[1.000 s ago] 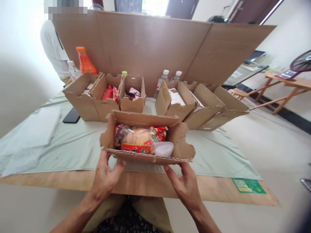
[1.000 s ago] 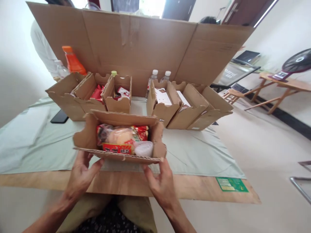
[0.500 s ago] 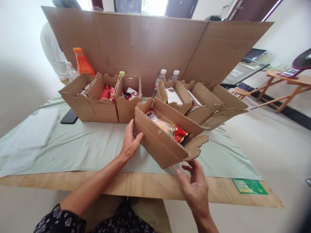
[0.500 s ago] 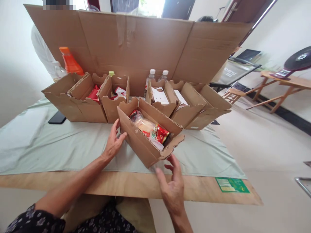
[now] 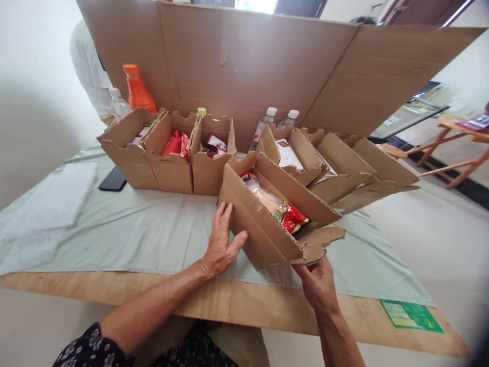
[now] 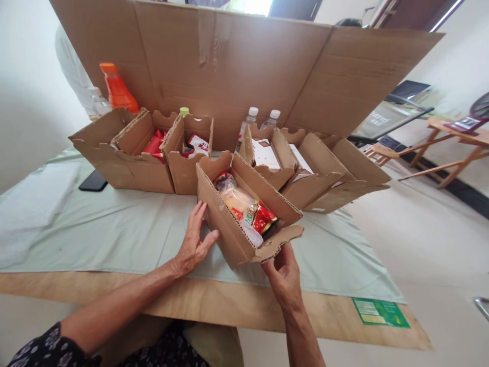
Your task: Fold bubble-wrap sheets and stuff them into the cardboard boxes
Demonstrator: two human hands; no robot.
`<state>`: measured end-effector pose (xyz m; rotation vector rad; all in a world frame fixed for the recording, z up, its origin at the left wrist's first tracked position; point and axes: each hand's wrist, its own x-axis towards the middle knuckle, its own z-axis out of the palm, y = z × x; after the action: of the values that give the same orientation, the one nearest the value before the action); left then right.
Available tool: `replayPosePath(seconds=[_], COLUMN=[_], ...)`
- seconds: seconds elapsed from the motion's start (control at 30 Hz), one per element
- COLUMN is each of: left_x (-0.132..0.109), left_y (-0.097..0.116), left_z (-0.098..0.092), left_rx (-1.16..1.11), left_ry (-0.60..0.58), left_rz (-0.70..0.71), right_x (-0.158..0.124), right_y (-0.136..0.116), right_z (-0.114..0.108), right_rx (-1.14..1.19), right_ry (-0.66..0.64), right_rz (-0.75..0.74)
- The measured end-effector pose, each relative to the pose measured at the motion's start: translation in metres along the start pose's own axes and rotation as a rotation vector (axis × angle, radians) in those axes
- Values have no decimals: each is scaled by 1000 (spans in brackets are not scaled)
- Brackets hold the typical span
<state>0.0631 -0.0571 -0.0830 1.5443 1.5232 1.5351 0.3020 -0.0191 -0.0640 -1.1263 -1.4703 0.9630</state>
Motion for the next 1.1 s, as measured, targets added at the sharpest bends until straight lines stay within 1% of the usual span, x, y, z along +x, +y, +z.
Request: replayPosePath(seconds=[0.17, 0.33, 0.43, 0.57, 0.67, 0.77, 0.87, 1.0, 1.1], left_x=[-6, -3, 0, 1, 5, 12, 18, 21, 21], left_y=[8, 9, 6, 2, -1, -1, 0, -2, -4], left_z=[1, -8, -11, -13, -15, -19, -20, -18, -18], left_rx=[-15, -46, -64, -79, -87, -116, -126, -98, -100], left_ry=[-128, -167, -189, -200, -199, -178, -98, 4, 41], left_rz=[94, 135, 159, 208, 218, 178, 98, -28, -125], right_x=[-17, -34, -34, -31, -27, -15, 5, 43, 77], right_y=[-2, -2, -1, 4, 4, -2, -11, -19, -22], right_z=[12, 32, 39, 41, 42, 46, 52, 65, 75], right_rx=[5, 12, -28, -89, -142, -261, -375, -514, -653], right_ry=[3, 69, 91, 158, 169, 158, 126, 81, 108], right_rz=[19, 18, -22, -89, -105, -126, -175, -184, -155])
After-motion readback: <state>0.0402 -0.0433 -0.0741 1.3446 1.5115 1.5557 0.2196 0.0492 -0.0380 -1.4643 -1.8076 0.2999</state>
